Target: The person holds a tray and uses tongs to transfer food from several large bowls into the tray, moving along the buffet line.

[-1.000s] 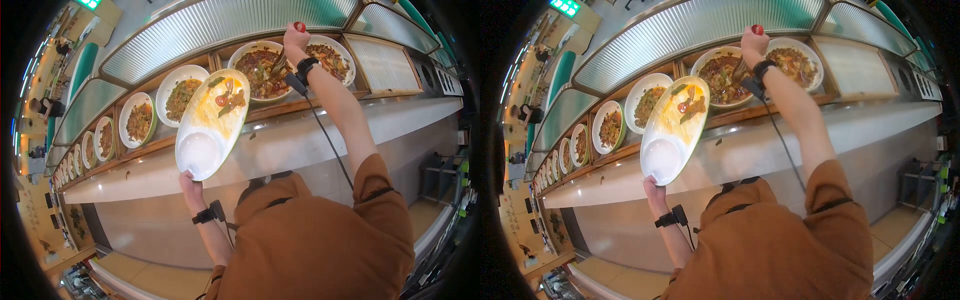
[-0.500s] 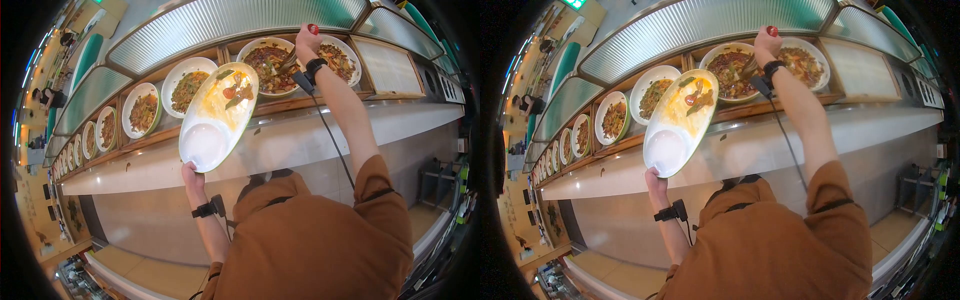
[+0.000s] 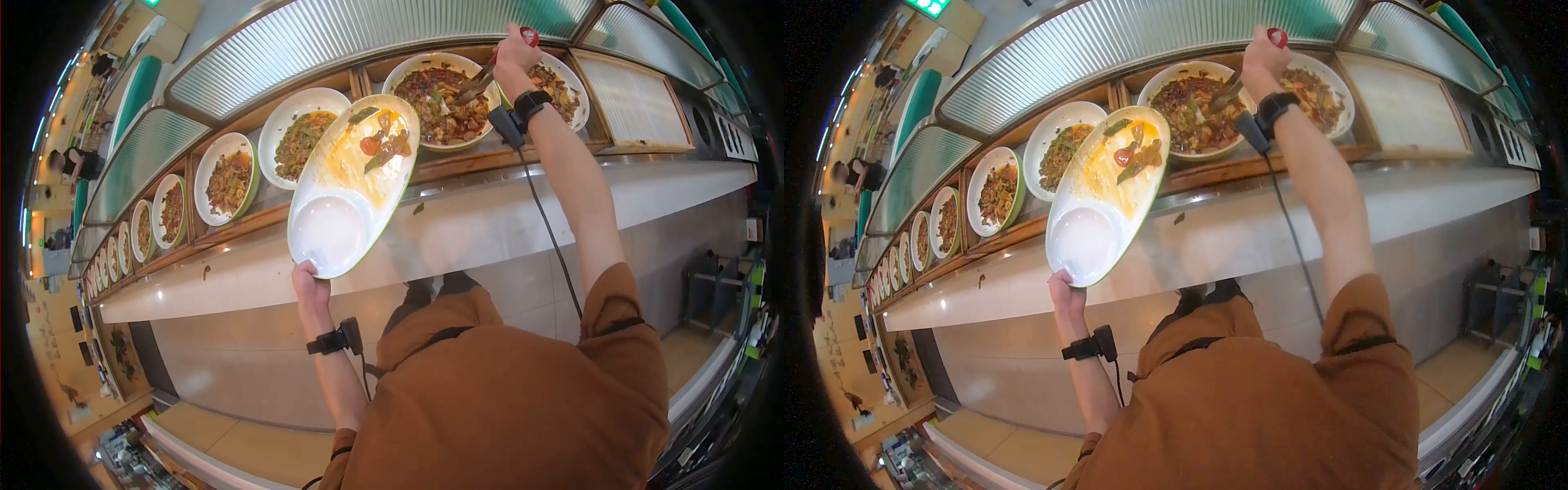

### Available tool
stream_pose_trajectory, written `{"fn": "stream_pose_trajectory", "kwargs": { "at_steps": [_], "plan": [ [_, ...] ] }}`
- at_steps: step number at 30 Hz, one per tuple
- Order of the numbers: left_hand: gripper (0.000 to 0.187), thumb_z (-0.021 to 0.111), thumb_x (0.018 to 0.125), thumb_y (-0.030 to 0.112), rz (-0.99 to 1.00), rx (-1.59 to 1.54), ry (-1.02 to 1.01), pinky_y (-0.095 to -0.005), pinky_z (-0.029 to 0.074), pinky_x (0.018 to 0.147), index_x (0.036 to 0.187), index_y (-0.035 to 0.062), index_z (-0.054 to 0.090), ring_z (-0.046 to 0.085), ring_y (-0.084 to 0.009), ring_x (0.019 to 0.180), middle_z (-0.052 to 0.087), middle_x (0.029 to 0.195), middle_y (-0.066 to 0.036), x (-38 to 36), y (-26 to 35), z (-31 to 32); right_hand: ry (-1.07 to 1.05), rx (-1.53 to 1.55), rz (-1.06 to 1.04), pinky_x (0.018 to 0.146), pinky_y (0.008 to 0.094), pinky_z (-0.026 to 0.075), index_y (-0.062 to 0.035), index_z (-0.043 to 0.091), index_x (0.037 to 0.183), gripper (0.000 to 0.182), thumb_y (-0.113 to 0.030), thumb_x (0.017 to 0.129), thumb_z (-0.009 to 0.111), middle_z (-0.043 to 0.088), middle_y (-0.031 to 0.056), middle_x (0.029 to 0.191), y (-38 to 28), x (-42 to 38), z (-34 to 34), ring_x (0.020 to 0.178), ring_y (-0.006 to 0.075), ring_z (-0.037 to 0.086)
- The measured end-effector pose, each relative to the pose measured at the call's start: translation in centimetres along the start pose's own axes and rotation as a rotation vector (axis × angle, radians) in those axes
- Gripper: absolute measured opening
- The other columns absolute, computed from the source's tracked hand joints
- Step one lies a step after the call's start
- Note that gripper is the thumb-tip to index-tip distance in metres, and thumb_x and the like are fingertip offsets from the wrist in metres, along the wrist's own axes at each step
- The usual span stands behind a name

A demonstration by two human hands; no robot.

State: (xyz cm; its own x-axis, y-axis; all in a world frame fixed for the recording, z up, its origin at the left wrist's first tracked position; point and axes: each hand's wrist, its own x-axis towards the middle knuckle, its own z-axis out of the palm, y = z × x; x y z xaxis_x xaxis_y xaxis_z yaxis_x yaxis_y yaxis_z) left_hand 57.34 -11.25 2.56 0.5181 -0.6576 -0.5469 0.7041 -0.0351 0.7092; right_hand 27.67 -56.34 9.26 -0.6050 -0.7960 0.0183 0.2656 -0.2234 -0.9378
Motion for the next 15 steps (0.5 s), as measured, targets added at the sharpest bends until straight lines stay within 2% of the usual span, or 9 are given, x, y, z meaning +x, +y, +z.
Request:
{"fn": "stream_pose_trajectory", "kwargs": {
  "at_steps": [3, 7, 9, 15],
  "plan": [
    [0.066, 0.036, 0.052, -0.002, -0.008, -0.005, 0.002, -0.0405, 0.036, 0.100, 0.117, -0.0086, 0.039, 0.044, -0.0317, 0.112, 0.048, 0.115, -0.016, 0.0, 0.3, 0.3, -0.019, 0.121, 0.090, 0.039, 0.0314, 0.040, 0.0045, 0.046, 0.084, 0.024, -0.012, 0.076, 0.062, 0.050, 0.0090, 0.051, -3.7, -2.7, 0.6, 0.039, 0.0189, 0.048],
    [0.064, 0.036, 0.052, -0.003, -0.021, -0.041, -0.021, -0.0393, 0.038, 0.096, 0.116, -0.0075, 0.039, 0.046, -0.0302, 0.109, 0.048, 0.112, -0.015, -0.2, 0.6, 0.7, -0.078, 0.238, 0.135, 0.037, 0.0316, 0.039, 0.0041, 0.046, 0.080, 0.023, -0.013, 0.077, 0.061, 0.050, 0.0097, 0.050, -6.5, -5.5, 1.9, 0.038, 0.0193, 0.048],
    [0.063, 0.036, 0.053, -0.003, -0.026, -0.062, -0.039, -0.0387, 0.039, 0.095, 0.116, -0.0070, 0.038, 0.046, -0.0295, 0.108, 0.048, 0.112, -0.014, -0.2, 0.7, 0.5, -0.071, 0.236, 0.165, 0.037, 0.0320, 0.038, 0.0028, 0.047, 0.077, 0.021, -0.013, 0.077, 0.061, 0.050, 0.0097, 0.050, -7.1, -7.0, 3.1, 0.038, 0.0196, 0.048],
    [0.064, 0.036, 0.052, -0.003, -0.036, -0.072, -0.051, -0.0390, 0.039, 0.096, 0.116, -0.0066, 0.039, 0.046, -0.0295, 0.109, 0.049, 0.112, -0.014, 0.8, 0.2, -0.4, -0.249, 0.256, 0.240, 0.035, 0.0301, 0.036, -0.0031, 0.049, 0.064, 0.020, -0.014, 0.076, 0.062, 0.048, 0.0072, 0.045, -6.2, -11.5, 5.6, 0.035, 0.0175, 0.046]
  ]
}}
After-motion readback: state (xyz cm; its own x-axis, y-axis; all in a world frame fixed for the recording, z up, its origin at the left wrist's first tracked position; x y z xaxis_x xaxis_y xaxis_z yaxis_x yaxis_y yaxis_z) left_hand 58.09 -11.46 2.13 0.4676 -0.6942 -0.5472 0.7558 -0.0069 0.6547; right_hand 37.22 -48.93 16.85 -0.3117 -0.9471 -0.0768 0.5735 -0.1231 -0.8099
